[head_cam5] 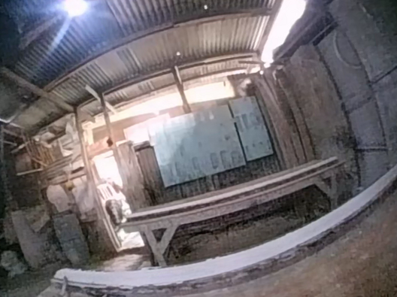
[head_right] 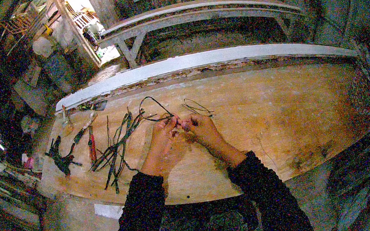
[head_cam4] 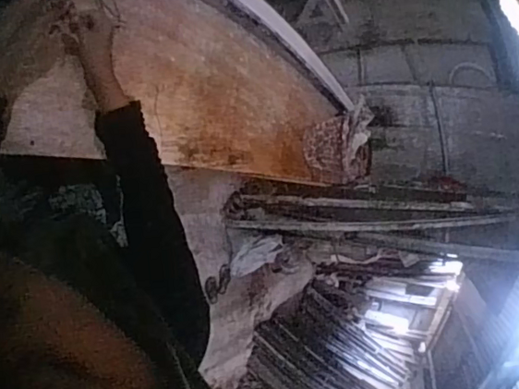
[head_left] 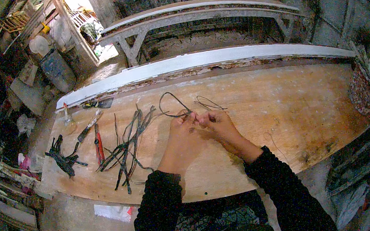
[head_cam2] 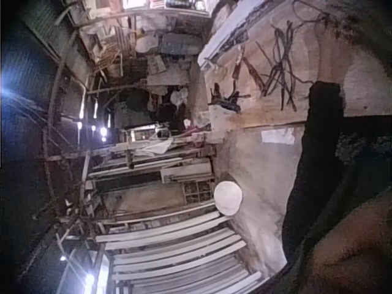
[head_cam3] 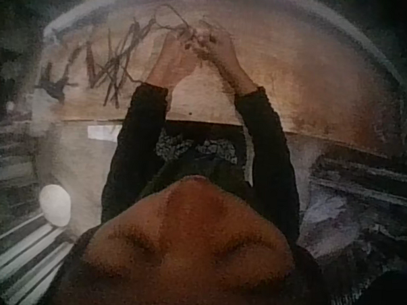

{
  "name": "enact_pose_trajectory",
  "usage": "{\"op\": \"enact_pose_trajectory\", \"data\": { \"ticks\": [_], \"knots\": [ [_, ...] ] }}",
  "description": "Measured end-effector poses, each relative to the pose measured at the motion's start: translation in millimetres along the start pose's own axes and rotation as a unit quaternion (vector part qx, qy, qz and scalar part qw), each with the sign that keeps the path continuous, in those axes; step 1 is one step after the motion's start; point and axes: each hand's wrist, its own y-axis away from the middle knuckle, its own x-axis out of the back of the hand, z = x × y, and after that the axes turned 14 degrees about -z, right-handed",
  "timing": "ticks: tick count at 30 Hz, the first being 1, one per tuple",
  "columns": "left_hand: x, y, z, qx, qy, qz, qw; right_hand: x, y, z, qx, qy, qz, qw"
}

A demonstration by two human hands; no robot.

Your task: The person retrieves a bundle of dark strips from a plastic bag and moves to a workbench. They then repeatedly strip the outer sheath from the strips by hand, separating the inner wires and placing the processed pieces on the table.

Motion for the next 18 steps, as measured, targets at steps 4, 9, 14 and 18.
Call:
{"op": "enact_pose_trajectory", "data": {
  "ticks": [4,9,14,18],
  "knots": [
    [-7.7,3.0,8.3,0.012,-0.019,0.009,1.000,-3.4,0.1,-0.7,0.009,-0.076,-0.007,0.997],
    [-1.4,-0.3,7.0,0.041,-0.056,0.017,0.997,4.1,-0.9,-1.8,-0.029,-0.167,-0.031,0.985],
    [-5.9,-2.0,3.6,0.003,0.028,0.042,0.999,0.9,-1.7,-1.2,0.000,-0.310,-0.048,0.950],
    [-6.3,-1.2,3.4,-0.010,0.048,0.026,0.998,-1.0,-0.6,-4.2,-0.003,-0.389,-0.072,0.919]
  ]
}}
